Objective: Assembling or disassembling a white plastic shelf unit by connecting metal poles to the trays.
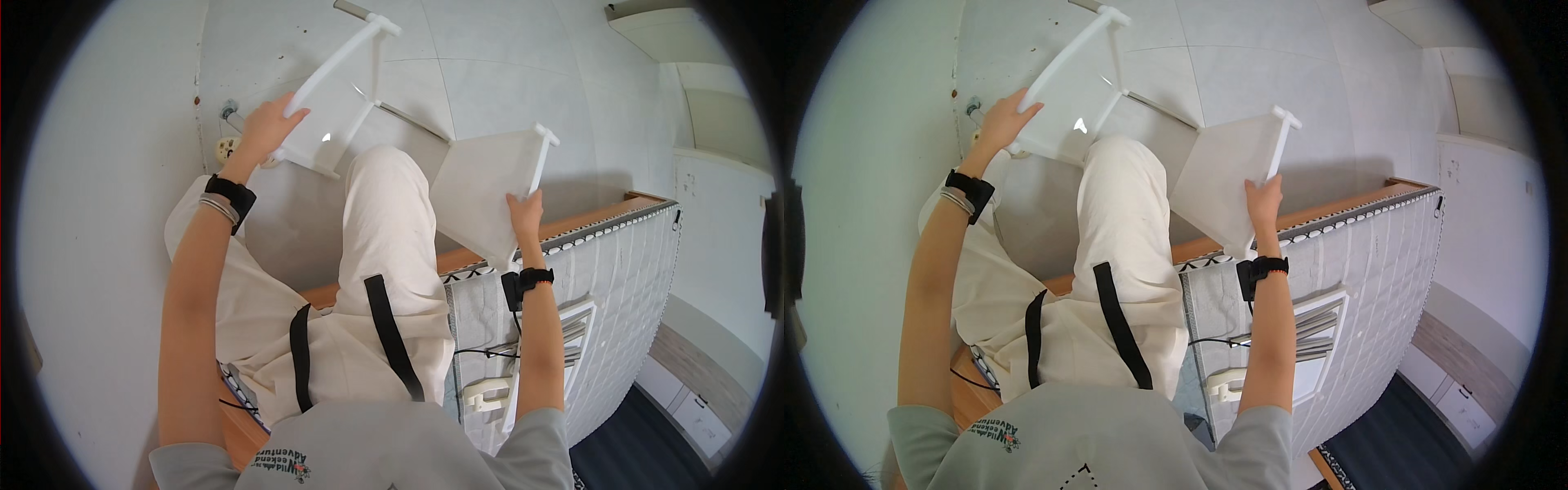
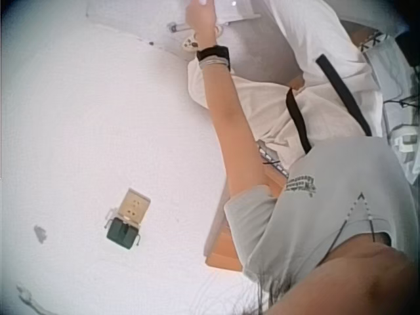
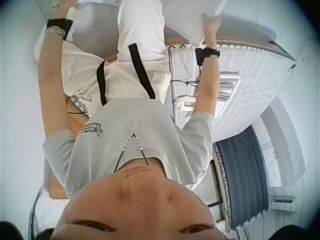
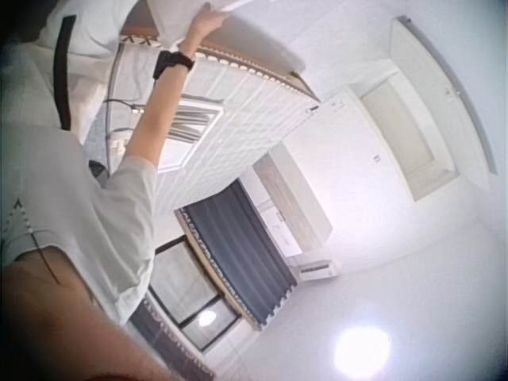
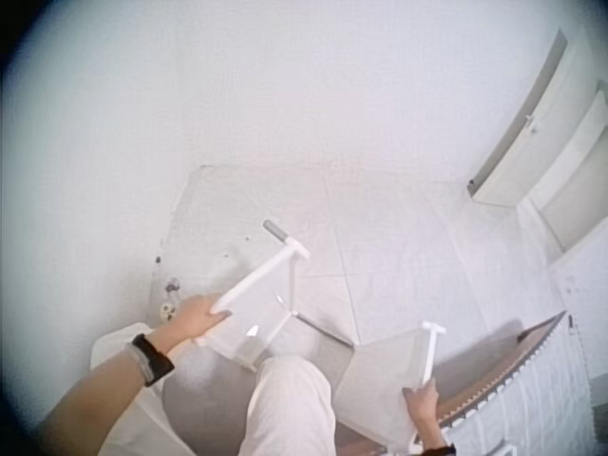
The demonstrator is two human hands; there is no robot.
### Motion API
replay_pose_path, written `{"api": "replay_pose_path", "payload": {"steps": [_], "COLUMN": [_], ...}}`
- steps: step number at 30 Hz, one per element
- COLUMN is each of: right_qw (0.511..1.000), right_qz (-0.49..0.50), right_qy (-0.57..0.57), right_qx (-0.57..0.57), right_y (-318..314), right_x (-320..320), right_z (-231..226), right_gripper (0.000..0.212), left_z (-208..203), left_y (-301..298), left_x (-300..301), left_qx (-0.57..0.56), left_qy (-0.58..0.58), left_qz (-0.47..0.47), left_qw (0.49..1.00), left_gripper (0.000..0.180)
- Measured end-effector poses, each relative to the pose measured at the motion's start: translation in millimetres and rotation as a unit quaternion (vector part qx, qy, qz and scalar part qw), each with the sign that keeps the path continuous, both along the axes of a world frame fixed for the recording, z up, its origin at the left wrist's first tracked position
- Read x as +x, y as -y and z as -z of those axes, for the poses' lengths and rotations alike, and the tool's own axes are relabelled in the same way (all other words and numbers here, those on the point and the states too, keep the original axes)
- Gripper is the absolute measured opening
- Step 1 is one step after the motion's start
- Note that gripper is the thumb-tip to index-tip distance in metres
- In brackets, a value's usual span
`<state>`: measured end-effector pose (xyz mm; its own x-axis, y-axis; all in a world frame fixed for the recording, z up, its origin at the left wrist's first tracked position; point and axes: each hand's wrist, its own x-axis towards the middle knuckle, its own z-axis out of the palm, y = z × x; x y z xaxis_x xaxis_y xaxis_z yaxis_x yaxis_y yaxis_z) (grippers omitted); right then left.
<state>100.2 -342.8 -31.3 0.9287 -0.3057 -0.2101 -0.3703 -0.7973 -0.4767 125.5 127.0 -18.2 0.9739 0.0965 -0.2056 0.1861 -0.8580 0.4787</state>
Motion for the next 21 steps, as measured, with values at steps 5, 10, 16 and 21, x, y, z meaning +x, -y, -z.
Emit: {"api": "replay_pose_path", "payload": {"steps": [5,10,16,21], "right_qw": [1.000,0.999,0.999,0.999], "right_qz": [-0.007,-0.013,-0.012,-0.002], "right_qy": [0.018,0.015,0.027,0.019], "right_qx": [0.016,0.036,0.036,0.037], "right_y": [13.9,22.2,29.3,36.8], "right_x": [-0.6,1.8,1.3,2.0], "right_z": [4.1,6.9,12.0,13.3], "right_gripper": [0.043,0.044,0.047,0.047], "left_z": [0.0,2.4,-0.8,3.5], "left_y": [-8.6,-17.6,-24.5,-30.0], "left_x": [4.8,7.4,11.9,17.3], "left_qx": [-0.023,-0.024,-0.052,-0.057], "left_qy": [-0.009,-0.002,0.003,-0.017], "left_qz": [0.004,-0.003,-0.001,0.006], "left_qw": [1.000,1.000,0.999,0.998], "left_gripper": [0.040,0.039,0.041,0.041]}}
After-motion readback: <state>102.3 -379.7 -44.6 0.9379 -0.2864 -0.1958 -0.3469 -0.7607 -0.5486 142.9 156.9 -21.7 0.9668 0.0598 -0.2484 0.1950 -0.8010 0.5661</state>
